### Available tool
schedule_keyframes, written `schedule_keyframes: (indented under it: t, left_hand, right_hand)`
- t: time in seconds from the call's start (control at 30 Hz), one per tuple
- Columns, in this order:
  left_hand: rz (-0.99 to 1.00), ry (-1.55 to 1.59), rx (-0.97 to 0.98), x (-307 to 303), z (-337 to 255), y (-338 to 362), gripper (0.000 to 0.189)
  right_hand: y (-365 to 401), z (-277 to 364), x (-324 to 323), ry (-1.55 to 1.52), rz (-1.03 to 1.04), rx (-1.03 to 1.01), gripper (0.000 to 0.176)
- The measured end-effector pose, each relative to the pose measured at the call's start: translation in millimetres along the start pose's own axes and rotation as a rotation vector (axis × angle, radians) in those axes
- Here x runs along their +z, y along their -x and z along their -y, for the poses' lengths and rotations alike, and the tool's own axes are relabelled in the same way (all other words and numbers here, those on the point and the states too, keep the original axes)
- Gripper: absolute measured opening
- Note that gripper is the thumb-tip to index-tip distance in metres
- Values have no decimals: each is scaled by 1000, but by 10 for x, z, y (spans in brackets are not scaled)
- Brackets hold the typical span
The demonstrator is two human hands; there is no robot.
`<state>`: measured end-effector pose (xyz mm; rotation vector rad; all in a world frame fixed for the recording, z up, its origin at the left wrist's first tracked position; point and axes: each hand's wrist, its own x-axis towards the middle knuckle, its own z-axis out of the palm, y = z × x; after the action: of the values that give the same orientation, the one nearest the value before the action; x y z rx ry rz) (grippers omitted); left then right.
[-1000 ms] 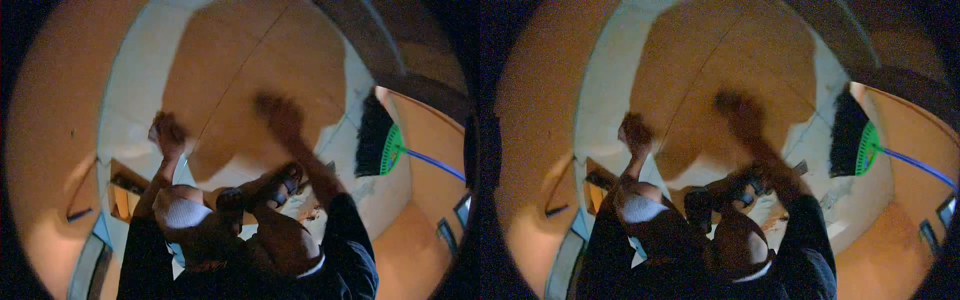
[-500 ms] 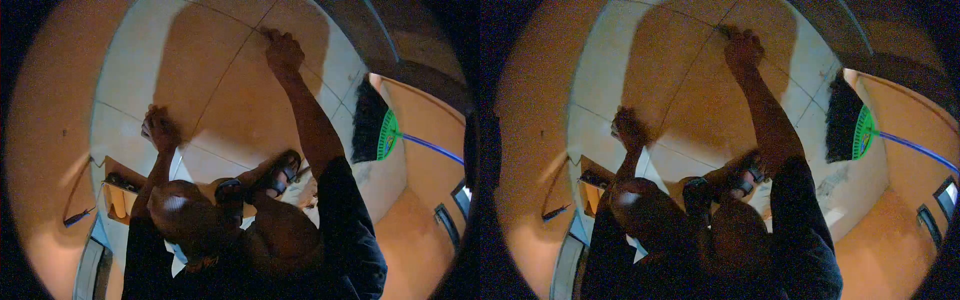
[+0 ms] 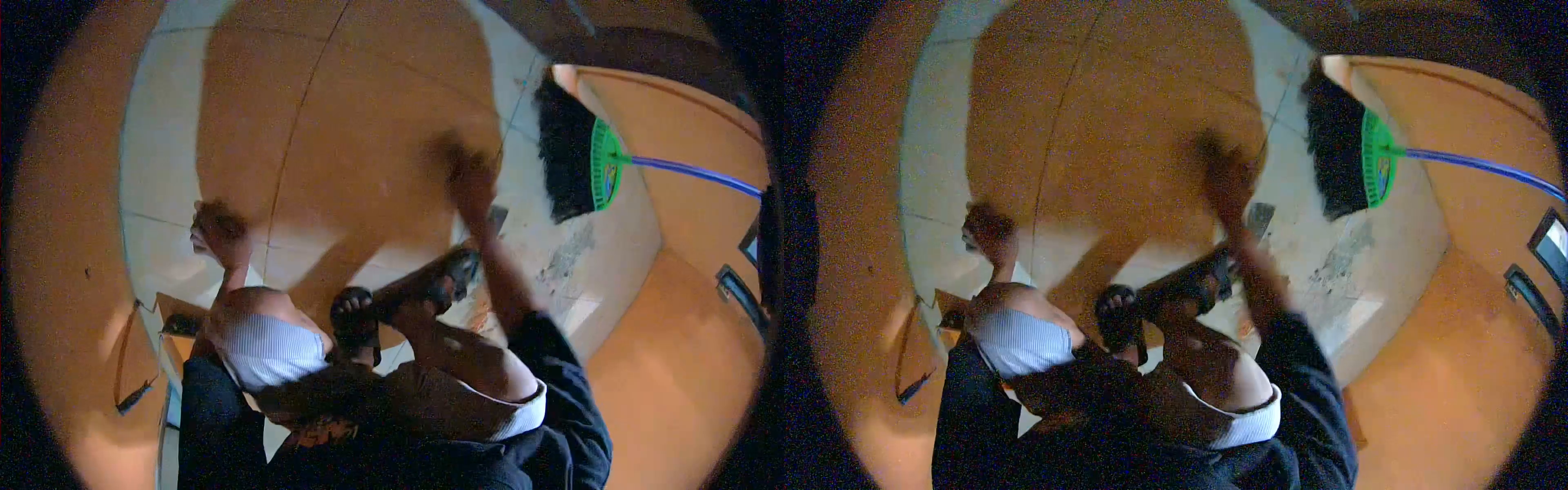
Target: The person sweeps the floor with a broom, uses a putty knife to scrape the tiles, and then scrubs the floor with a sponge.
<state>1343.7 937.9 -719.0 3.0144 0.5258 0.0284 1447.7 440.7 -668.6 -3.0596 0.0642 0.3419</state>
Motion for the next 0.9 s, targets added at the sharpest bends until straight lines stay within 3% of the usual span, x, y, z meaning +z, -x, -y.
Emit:
schedule_keyframes:
  t: [0.1, 0.13, 0.17, 0.2, 0.27, 0.3, 0.33, 0.37, 0.43, 0.5, 0.53, 0.57, 0.63, 0.73, 0.83, 0.87, 0.9]
  left_hand:
    - [62, 9, -159, -391, -430, -158, 47]
    - [78, 46, -235, -523, -553, -216, 45]
    - [-15, 74, -119, -267, -341, -199, 45]
    - [-90, 97, 0, 177, 40, -140, 46]
    - [-87, 198, 111, 351, 304, 117, 47]
    - [-46, 277, 90, 261, 255, 165, 47]
    - [0, 104, 5, 84, 45, -11, 47]
    - [60, -74, -71, -93, -164, -179, 46]
    - [-48, -140, -79, -58, -212, -178, 42]
    - [-169, -52, 23, -266, -375, -231, 36]
    - [-225, -12, 78, -378, -462, -261, 33]
    - [-71, 42, 25, -243, -322, -218, 35]
    - [-147, 414, 68, -159, -224, -138, 43]
    - [-54, 60, -42, 25, -115, -2, 55]
    - [88, -13, -119, 6, -147, -128, 56]
    - [-70, 100, -108, -196, -191, -91, 52]
    - [-66, 92, -138, -355, -204, -72, 49]
  right_hand:
    - [1244, 348, 218, -2, 133, -137, 54]
    - [1433, 334, 364, 23, 93, -283, 52]
    - [1627, 321, 506, 52, 47, -428, 51]
    - [1442, 99, 485, 53, 57, -385, 49]
    - [788, -403, 308, -5, 120, -177, 47]
    - [656, -534, 247, -21, 136, -119, 46]
    - [727, -519, 239, -28, 151, -126, 45]
    - [896, -397, 284, -39, 165, -207, 44]
    - [1545, -35, 506, -114, 227, -539, 43]
    - [1937, 115, 718, -202, 303, -858, 41]
    - [1714, 18, 651, -175, 326, -833, 40]
    - [1360, -57, 535, -134, 337, -754, 40]
    - [661, -36, 284, -52, 354, -586, 38]
    - [369, 374, -2, -23, 333, -678, 36]
    - [126, 894, -295, 36, 341, -797, 34]
    - [-235, 1064, -342, 132, 267, -775, 32]
    - [-601, 1230, -385, 228, 196, -748, 31]
